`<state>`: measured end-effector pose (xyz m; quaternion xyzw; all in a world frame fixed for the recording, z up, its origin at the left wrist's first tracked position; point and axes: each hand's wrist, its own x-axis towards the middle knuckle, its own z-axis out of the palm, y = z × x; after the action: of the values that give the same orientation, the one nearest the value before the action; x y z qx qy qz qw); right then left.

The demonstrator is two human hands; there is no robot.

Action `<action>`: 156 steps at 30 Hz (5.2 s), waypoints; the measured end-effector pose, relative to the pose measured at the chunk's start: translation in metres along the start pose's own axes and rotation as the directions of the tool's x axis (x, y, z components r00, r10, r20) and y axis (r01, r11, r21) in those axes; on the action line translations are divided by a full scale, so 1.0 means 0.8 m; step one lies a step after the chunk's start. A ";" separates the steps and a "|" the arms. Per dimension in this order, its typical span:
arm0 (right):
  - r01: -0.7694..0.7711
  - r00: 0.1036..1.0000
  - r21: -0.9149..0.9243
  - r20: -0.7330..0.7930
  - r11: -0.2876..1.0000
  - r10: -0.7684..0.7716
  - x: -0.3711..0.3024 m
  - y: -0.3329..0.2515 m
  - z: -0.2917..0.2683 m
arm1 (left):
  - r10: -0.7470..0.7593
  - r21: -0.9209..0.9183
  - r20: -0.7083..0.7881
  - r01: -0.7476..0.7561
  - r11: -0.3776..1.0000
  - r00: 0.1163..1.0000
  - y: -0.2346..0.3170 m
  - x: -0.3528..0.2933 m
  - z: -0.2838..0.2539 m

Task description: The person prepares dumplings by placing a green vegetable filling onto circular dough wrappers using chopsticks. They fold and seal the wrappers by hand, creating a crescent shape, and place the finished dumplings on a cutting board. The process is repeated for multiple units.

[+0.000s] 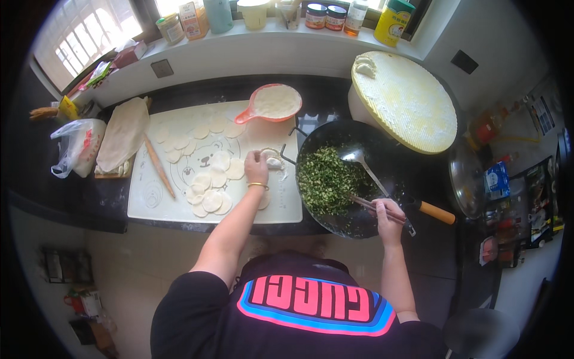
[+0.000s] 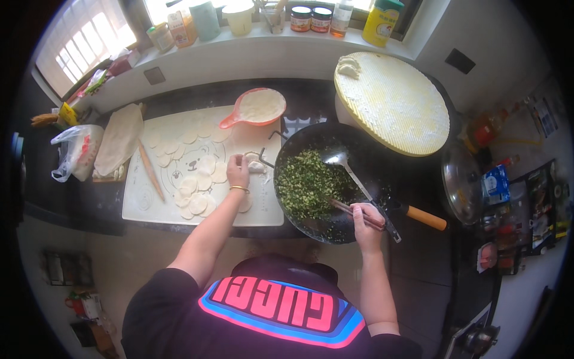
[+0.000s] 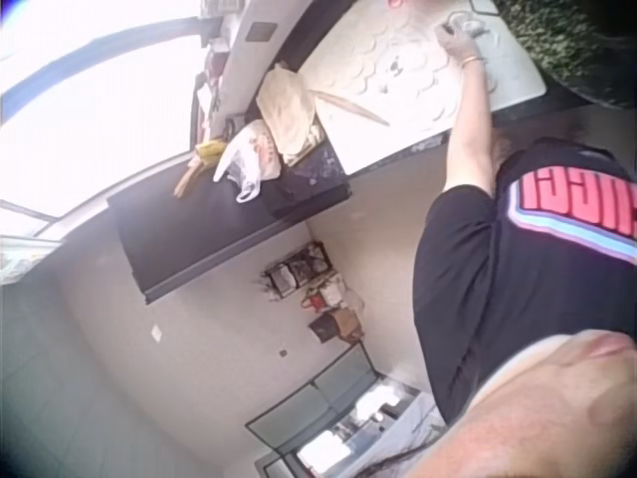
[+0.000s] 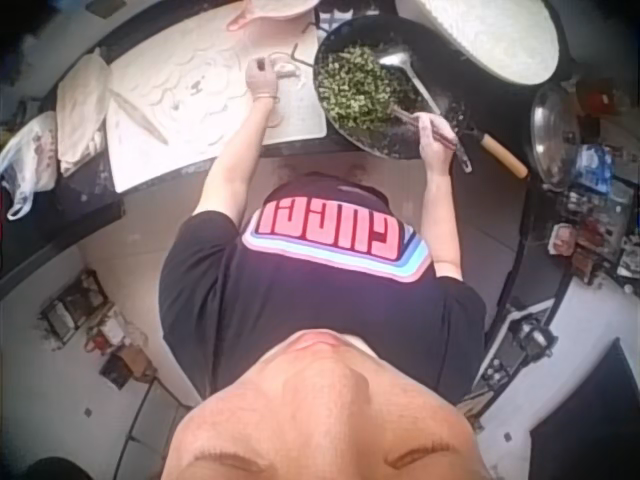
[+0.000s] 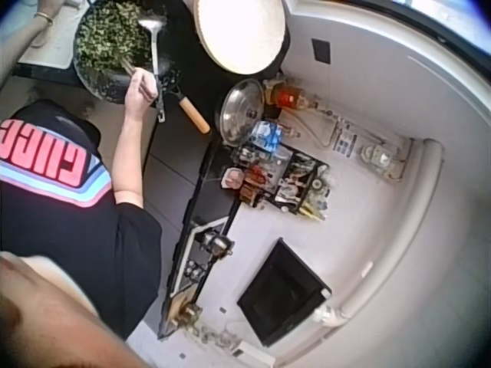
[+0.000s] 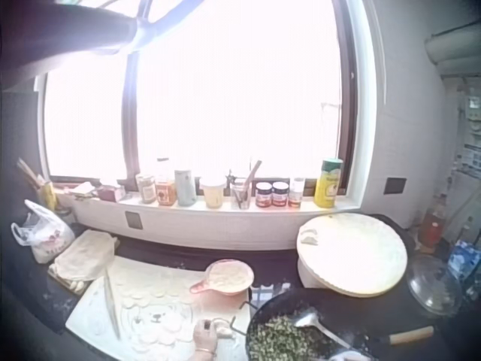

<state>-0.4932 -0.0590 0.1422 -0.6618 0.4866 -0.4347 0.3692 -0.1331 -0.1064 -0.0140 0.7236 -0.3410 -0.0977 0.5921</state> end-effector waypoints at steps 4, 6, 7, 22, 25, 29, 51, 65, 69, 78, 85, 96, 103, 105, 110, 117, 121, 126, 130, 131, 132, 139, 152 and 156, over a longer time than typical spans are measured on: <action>-0.118 0.978 0.242 -0.140 0.963 0.154 0.001 0.003 -0.006 | 0.096 0.089 0.068 -0.102 0.991 0.993 0.010 -0.003 -0.045; -0.109 0.966 0.231 -0.203 0.967 0.157 0.002 0.005 -0.008 | 0.122 0.179 0.184 -0.155 0.972 0.975 0.019 -0.015 -0.070; -0.136 0.966 0.213 -0.187 0.967 0.178 0.003 0.008 -0.008 | 0.116 0.220 0.336 -0.198 0.955 0.935 0.009 -0.019 -0.081; -0.214 0.959 0.211 -0.143 0.954 0.246 0.020 0.021 -0.016 | -0.090 0.540 0.459 -0.197 0.818 0.884 0.015 -0.055 -0.114; -0.268 0.953 0.298 -0.058 0.916 0.297 0.016 0.024 0.008 | -0.241 0.577 0.482 -0.098 0.811 0.842 0.025 -0.052 -0.112; -0.270 0.953 0.399 -0.020 0.876 0.303 0.015 0.029 0.031 | -0.302 0.517 0.461 0.024 0.856 0.834 0.038 -0.052 -0.122; -0.501 0.793 0.689 0.124 0.523 0.596 0.044 0.062 0.065 | 0.077 -0.528 0.847 0.849 0.003 0.526 0.110 -0.064 -0.128; -0.313 0.881 0.763 0.011 0.565 0.474 0.035 0.003 0.004 | -0.247 -0.354 0.914 0.931 -0.093 0.323 0.192 -0.054 -0.037; -0.045 0.982 0.522 -0.132 0.852 0.133 0.014 -0.051 0.017 | -0.093 -0.295 0.955 0.936 -0.194 0.282 0.220 -0.064 -0.013; 0.262 0.964 0.323 -0.134 0.910 -0.230 -0.013 -0.070 0.015 | -0.115 -0.303 0.952 0.927 -0.221 0.284 0.215 -0.064 0.001; -0.085 0.975 0.590 -0.118 0.803 0.190 0.009 -0.035 0.013 | -0.130 -0.278 0.958 0.935 -0.222 0.254 0.200 -0.063 0.001; 0.630 0.745 -0.374 0.539 0.680 -0.394 -0.007 -0.009 0.037 | 0.034 -0.263 0.959 0.925 -0.275 0.283 0.144 -0.056 -0.060; 0.673 0.661 -0.383 0.695 0.633 -0.282 0.025 -0.026 0.061 | -0.054 -0.358 0.931 0.873 -0.331 0.361 0.075 -0.047 -0.143; 0.602 0.725 -0.274 0.581 0.750 -0.370 0.049 -0.064 0.100 | -0.059 -0.367 0.927 0.863 -0.346 0.370 0.058 -0.046 -0.154; 0.348 0.846 -0.345 0.516 0.872 -0.134 0.084 -0.060 0.267 | -0.175 -0.403 0.915 0.848 -0.344 0.363 0.057 -0.036 -0.182; -0.076 0.971 -0.726 0.103 0.684 0.217 0.107 0.013 0.397 | -0.130 -0.375 0.927 0.852 -0.366 0.352 0.040 -0.026 -0.231; -0.134 0.950 -0.713 0.106 0.689 0.294 0.099 0.006 0.391 | -0.160 -0.377 0.926 0.853 -0.360 0.342 0.027 -0.018 -0.255; -0.221 0.930 -0.651 0.083 0.726 0.358 0.088 0.006 0.391 | -0.157 -0.351 0.936 0.853 -0.386 0.314 0.014 -0.010 -0.281; 0.068 0.961 -0.603 0.254 0.795 0.111 0.087 0.019 0.388 | -0.215 -0.372 0.925 0.866 -0.334 0.314 0.012 -0.006 -0.295; 0.086 0.947 -0.545 0.305 0.834 0.102 0.087 0.018 0.387 | -0.212 -0.371 0.925 0.867 -0.333 0.315 0.011 -0.006 -0.298; 0.120 0.946 -0.540 0.316 0.833 0.068 0.084 0.017 0.387 | -0.208 -0.371 0.926 0.867 -0.333 0.316 0.010 -0.006 -0.300; 0.045 0.935 -0.479 0.329 0.877 0.132 0.091 0.022 0.390 | -0.215 -0.350 0.932 0.882 -0.316 0.293 0.004 -0.010 -0.304; -0.307 0.694 -0.216 0.615 0.927 0.374 0.176 0.000 0.543 | -0.217 -0.376 0.923 0.863 -0.337 0.318 0.008 -0.003 -0.333; 0.246 0.784 -0.347 0.620 0.905 0.024 0.180 -0.030 0.630 | -0.185 -0.406 0.914 0.816 -0.413 0.361 -0.006 -0.003 -0.345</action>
<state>0.0070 -0.1584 0.0192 -0.8563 0.3803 -0.1072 0.3326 0.0177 0.1136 0.0579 0.1103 0.1299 -0.7499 0.6392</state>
